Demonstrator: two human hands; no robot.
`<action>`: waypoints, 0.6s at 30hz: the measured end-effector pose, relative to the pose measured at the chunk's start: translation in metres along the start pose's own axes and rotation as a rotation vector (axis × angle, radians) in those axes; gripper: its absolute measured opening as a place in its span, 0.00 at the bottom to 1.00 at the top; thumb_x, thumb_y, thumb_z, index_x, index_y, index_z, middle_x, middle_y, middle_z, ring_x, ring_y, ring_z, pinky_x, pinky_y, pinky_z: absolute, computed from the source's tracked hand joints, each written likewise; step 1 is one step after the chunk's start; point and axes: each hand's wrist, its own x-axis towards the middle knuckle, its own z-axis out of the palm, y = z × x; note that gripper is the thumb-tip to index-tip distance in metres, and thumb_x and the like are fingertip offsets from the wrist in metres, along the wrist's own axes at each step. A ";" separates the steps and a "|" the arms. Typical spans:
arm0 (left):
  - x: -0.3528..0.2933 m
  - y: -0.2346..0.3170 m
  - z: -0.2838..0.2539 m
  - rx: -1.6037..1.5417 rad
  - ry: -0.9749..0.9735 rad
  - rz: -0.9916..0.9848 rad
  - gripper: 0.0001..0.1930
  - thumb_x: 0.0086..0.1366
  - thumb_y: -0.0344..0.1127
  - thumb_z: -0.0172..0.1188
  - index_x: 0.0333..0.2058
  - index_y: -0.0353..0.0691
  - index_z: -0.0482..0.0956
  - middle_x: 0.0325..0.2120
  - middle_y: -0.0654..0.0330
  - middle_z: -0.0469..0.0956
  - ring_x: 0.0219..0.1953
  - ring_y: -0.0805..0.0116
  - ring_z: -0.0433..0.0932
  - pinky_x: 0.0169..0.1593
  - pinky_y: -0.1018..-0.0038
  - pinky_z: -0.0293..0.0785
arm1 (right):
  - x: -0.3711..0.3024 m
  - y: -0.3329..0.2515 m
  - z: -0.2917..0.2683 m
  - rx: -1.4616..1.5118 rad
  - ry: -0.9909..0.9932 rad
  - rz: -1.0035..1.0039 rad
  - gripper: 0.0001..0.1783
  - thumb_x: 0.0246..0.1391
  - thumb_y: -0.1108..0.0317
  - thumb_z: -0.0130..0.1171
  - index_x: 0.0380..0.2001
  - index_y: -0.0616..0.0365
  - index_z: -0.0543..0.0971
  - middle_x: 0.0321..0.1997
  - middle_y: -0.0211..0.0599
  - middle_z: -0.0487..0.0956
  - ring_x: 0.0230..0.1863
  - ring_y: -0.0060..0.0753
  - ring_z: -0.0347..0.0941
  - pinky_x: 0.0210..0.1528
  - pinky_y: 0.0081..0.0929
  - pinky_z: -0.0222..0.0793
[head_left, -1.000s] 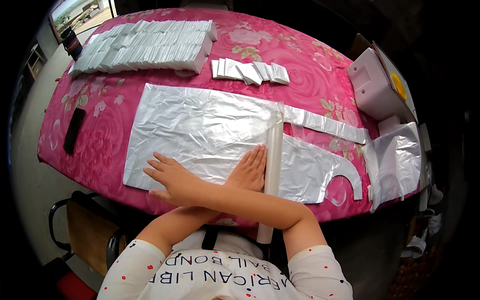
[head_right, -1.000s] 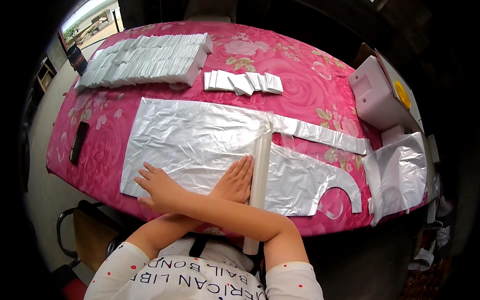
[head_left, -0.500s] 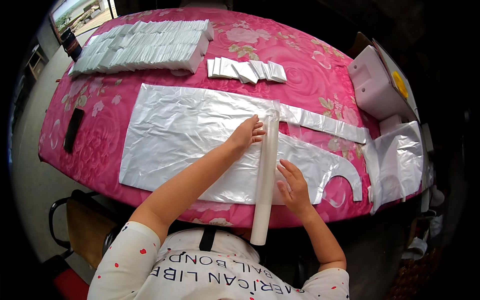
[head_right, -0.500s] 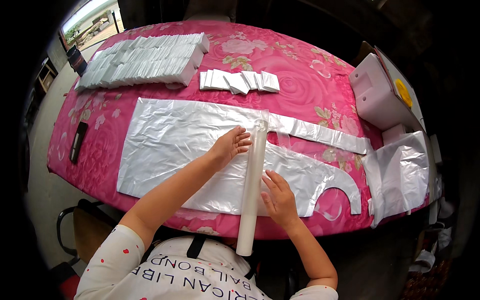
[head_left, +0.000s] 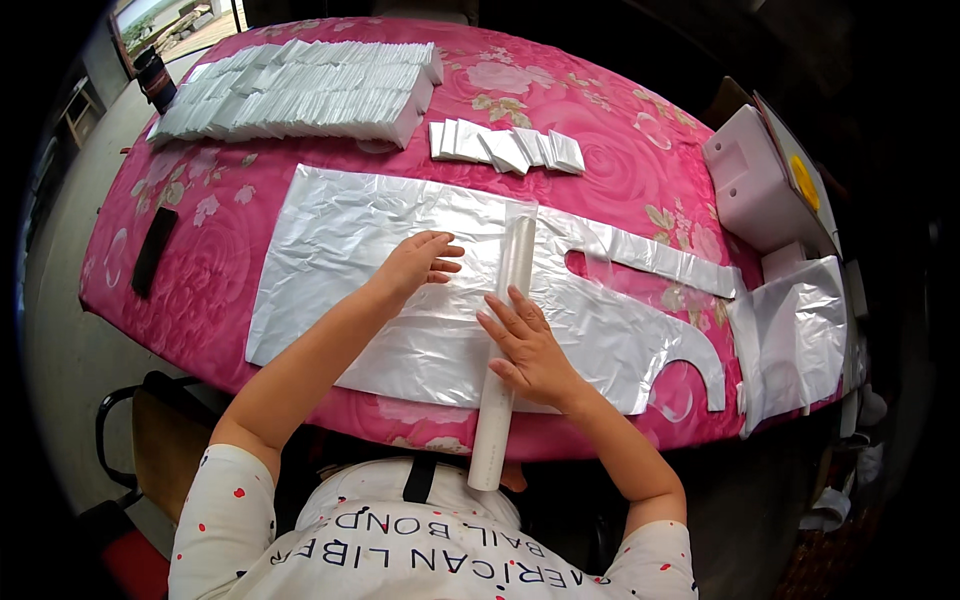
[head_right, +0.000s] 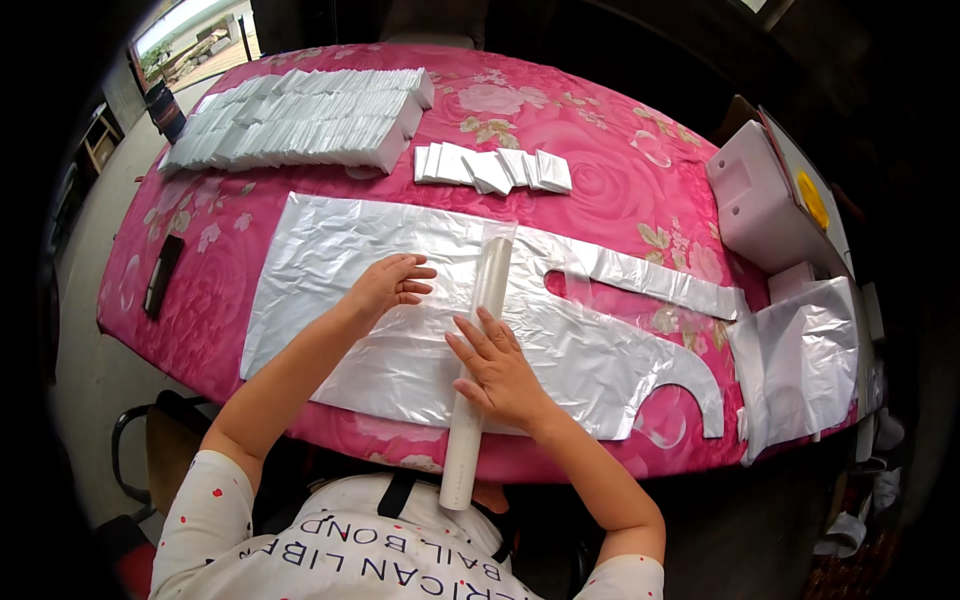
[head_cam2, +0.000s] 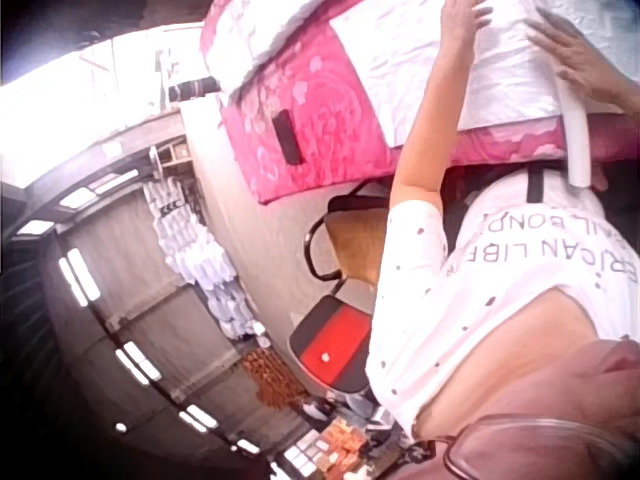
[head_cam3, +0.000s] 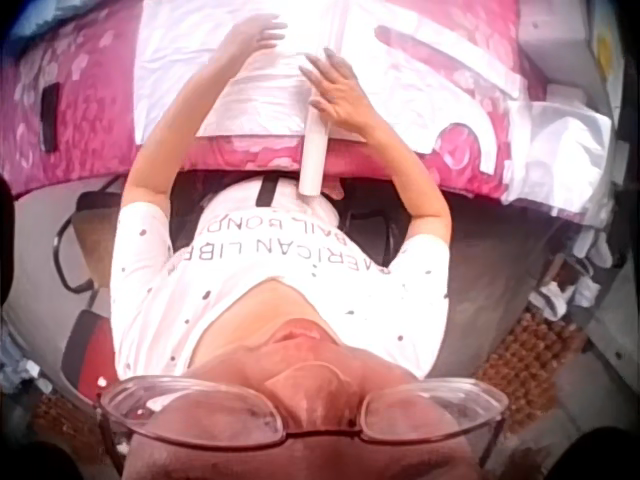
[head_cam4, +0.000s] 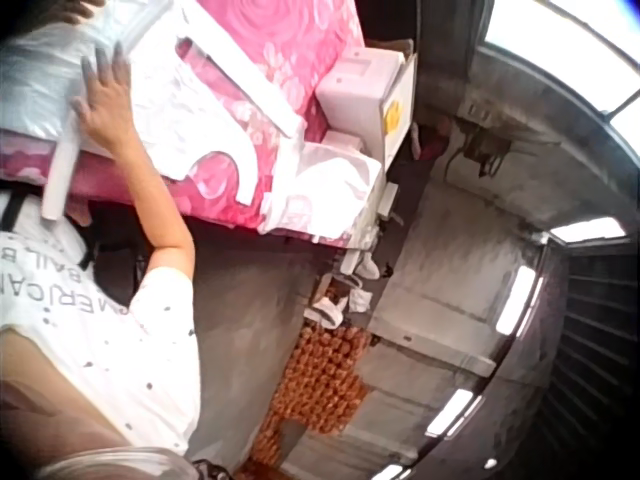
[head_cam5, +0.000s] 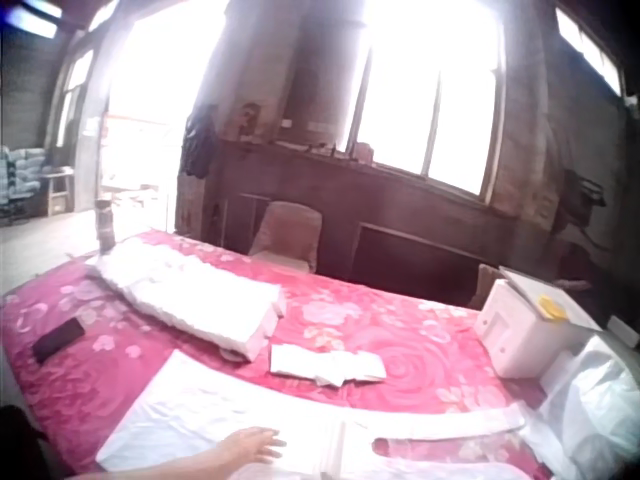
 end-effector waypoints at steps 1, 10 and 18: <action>-0.013 0.001 -0.017 0.037 0.028 0.011 0.21 0.67 0.42 0.44 0.53 0.34 0.64 0.46 0.55 0.73 0.42 0.71 0.73 0.43 0.77 0.70 | 0.020 -0.015 0.006 -0.044 -0.061 -0.054 0.32 0.56 0.47 0.41 0.58 0.55 0.64 0.65 0.38 0.58 0.69 0.47 0.39 0.68 0.45 0.32; -0.162 -0.008 -0.123 0.201 0.295 0.110 0.16 0.68 0.36 0.42 0.50 0.35 0.68 0.43 0.57 0.75 0.40 0.74 0.73 0.43 0.78 0.68 | 0.095 -0.073 0.018 0.387 -0.112 -0.380 0.26 0.57 0.52 0.46 0.54 0.56 0.68 0.60 0.41 0.65 0.63 0.46 0.55 0.63 0.41 0.50; -0.261 -0.039 -0.139 0.114 0.391 0.022 0.15 0.67 0.34 0.43 0.50 0.36 0.68 0.43 0.59 0.74 0.41 0.73 0.72 0.45 0.77 0.68 | 0.135 -0.046 0.058 -0.074 -0.166 -0.319 0.32 0.55 0.51 0.47 0.61 0.50 0.59 0.68 0.36 0.51 0.69 0.40 0.41 0.68 0.40 0.35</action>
